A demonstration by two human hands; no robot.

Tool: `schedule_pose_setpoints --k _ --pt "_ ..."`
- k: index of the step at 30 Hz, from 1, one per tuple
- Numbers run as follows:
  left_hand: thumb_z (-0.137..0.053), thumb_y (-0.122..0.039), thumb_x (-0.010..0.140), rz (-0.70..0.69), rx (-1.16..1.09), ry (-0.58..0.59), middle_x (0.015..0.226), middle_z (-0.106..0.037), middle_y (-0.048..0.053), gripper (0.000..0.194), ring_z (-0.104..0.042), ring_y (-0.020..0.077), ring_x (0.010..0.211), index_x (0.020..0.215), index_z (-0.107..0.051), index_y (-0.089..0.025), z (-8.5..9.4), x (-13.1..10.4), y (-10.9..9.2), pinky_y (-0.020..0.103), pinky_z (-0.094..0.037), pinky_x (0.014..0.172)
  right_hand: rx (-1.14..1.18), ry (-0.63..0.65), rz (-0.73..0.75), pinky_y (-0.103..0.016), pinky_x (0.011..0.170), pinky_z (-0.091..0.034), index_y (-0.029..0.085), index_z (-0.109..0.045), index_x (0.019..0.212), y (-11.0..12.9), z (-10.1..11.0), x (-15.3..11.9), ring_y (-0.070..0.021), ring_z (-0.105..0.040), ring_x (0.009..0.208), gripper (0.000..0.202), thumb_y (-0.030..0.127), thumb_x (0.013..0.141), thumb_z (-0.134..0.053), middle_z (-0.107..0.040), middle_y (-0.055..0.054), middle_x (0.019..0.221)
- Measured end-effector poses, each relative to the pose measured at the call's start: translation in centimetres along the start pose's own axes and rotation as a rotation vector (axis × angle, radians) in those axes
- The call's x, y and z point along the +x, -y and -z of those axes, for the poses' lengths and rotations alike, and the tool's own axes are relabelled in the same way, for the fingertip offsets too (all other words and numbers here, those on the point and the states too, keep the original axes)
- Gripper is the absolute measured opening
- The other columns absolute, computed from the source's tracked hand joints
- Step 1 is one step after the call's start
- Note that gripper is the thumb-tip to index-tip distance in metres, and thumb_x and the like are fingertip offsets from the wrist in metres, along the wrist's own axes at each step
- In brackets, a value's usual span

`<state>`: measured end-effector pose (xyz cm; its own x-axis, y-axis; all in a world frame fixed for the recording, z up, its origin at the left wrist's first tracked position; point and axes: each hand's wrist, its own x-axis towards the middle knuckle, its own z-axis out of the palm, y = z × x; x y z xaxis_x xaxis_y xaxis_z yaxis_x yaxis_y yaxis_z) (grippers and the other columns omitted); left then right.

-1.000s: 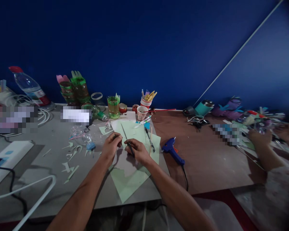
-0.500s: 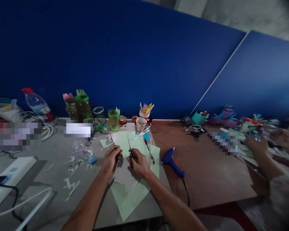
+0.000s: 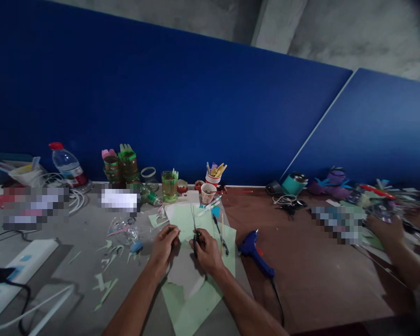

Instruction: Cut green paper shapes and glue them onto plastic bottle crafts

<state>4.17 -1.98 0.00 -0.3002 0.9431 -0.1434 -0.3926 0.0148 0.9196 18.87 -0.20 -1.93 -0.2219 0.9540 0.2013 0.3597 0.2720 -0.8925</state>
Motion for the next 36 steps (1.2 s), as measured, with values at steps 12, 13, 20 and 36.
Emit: schedule_pose_setpoints --k 12,13,20,36 --pt "-0.077 -0.030 0.056 0.005 -0.086 -0.063 0.058 -0.058 -0.006 0.026 -0.057 0.0091 0.049 0.067 -0.057 -0.018 -0.1 -0.1 -0.6 0.019 -0.041 0.047 -0.017 -0.003 0.011 -0.025 0.051 -0.037 0.016 -0.059 0.103 -0.3 0.0 0.0 -0.0154 -0.050 0.055 0.032 0.036 0.078 -0.054 -0.057 0.000 0.064" --pt "-0.078 -0.030 0.055 0.009 -0.106 -0.056 0.062 -0.062 -0.005 0.027 -0.058 0.0089 0.050 0.067 -0.056 -0.018 -0.1 -0.1 -0.6 0.020 -0.044 0.049 -0.007 -0.004 0.014 -0.025 0.051 -0.037 0.016 -0.059 0.103 -0.4 0.0 0.0 -0.0154 -0.050 0.055 0.032 0.036 0.078 -0.054 -0.057 0.000 0.065" --pt "-0.079 -0.025 0.050 0.027 -0.183 -0.078 0.072 -0.068 -0.002 0.030 -0.065 0.0121 0.055 0.063 -0.054 -0.017 -0.1 0.2 -0.7 0.027 -0.054 0.062 -0.010 -0.019 0.011 -0.025 0.051 -0.035 0.017 -0.059 0.101 -0.2 0.3 0.1 -0.0152 -0.049 0.054 0.031 0.037 0.077 -0.055 -0.055 0.001 0.062" --pt "-0.067 -0.022 0.060 -0.129 0.216 -0.103 0.056 -0.054 -0.004 0.010 -0.050 0.0114 0.051 0.068 -0.063 -0.019 0.8 0.8 -0.1 0.022 -0.038 0.049 0.022 -0.078 -0.029 -0.025 0.053 -0.038 0.014 -0.059 0.105 -0.9 0.7 0.5 -0.0146 -0.051 0.056 0.036 0.039 0.078 -0.055 -0.058 0.000 0.066"
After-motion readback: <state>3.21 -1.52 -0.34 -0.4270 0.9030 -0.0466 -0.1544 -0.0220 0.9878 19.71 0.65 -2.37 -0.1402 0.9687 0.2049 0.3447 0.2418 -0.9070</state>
